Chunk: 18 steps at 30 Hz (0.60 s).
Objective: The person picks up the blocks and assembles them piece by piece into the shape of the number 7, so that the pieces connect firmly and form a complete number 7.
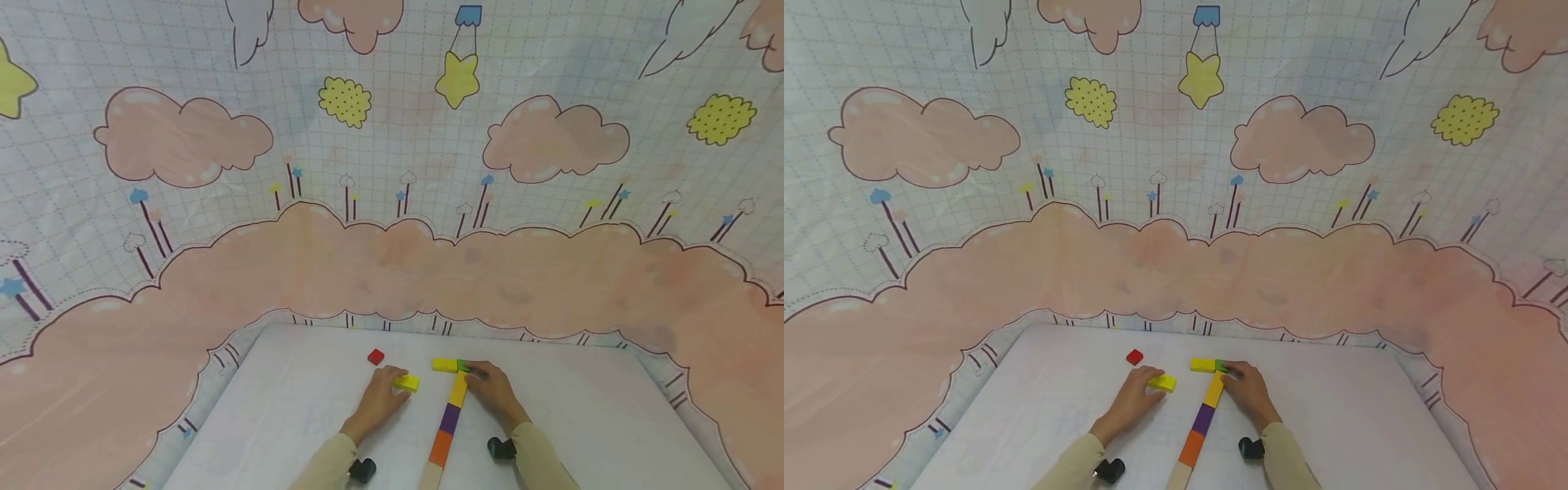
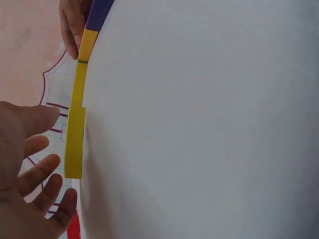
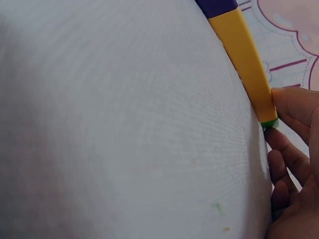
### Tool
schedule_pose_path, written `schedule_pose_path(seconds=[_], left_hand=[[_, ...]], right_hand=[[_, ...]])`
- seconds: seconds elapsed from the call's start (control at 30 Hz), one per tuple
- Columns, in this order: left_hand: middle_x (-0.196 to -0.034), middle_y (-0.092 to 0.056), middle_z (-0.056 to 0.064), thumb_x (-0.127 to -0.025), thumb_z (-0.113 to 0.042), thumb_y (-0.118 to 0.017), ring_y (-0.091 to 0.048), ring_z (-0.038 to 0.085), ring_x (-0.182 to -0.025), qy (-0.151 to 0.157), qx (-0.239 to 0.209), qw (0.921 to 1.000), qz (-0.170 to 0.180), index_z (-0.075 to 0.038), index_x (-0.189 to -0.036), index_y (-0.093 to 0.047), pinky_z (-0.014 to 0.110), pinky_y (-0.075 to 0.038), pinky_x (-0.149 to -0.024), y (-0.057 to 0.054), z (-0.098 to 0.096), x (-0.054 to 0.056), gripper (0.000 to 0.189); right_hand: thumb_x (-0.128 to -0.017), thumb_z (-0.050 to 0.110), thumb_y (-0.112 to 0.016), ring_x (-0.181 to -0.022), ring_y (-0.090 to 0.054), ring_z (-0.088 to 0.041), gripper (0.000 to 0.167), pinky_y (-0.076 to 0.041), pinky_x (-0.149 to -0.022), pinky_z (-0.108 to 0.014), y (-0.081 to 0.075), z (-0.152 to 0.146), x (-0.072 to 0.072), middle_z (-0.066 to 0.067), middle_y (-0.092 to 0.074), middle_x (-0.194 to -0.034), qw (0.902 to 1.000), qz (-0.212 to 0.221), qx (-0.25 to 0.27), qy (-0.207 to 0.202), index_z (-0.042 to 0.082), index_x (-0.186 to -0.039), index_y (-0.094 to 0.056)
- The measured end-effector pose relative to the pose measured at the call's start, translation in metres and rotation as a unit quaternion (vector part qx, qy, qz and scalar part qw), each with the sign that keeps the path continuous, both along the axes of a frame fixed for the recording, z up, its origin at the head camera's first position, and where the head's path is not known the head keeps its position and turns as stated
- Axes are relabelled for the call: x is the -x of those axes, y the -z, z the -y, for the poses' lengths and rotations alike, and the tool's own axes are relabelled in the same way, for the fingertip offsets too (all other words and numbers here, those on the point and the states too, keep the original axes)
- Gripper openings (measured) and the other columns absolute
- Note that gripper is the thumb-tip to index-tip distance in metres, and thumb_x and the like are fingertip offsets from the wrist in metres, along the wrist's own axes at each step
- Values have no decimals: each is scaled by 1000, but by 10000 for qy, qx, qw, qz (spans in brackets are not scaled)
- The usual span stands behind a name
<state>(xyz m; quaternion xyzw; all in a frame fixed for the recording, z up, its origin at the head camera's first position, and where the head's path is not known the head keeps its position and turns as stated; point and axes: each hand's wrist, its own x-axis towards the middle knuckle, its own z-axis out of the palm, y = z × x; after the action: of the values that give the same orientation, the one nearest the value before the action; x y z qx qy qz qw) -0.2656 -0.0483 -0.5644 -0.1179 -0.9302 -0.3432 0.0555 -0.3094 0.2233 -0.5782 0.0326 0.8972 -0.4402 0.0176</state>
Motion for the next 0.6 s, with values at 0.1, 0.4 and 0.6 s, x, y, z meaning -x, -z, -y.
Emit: schedule_pose_path(seconds=[0.1, 0.4, 0.6], left_hand=[[-131, -58, 7, -88, -20, -73, -53, 23, -117, -24, 68, 10000, -56, -13, -126, -62, 42, -47, -105, 1, 2, 3, 41], [-134, -57, 9, -87, -18, -74, -53, 25, -120, -54, -58, 9999, 152, -13, -128, -61, 46, -45, -107, -2, 10, 11, 44], [-131, -60, 10, -86, -16, -75, -56, 27, -118, 27, -181, 9995, 249, -10, -130, -61, 48, -45, -106, 3, 16, 19, 46]], right_hand=[[-93, 28, -65, -130, -48, -34, 33, -36, -110, -60, 1, 0, 1, -9, -58, -137, 10000, -31, -35, -9, 23, -125, -65], [-93, 28, -65, -130, -49, -34, 32, -36, -109, -60, 1, -1, 1, -9, -58, -137, 9999, -61, -88, -26, 23, -125, -65], [-94, 28, -65, -131, -48, -34, 32, -36, -109, -60, 1, -2, 2, -9, -58, -137, 10000, -69, -50, -32, 23, -125, -66]])
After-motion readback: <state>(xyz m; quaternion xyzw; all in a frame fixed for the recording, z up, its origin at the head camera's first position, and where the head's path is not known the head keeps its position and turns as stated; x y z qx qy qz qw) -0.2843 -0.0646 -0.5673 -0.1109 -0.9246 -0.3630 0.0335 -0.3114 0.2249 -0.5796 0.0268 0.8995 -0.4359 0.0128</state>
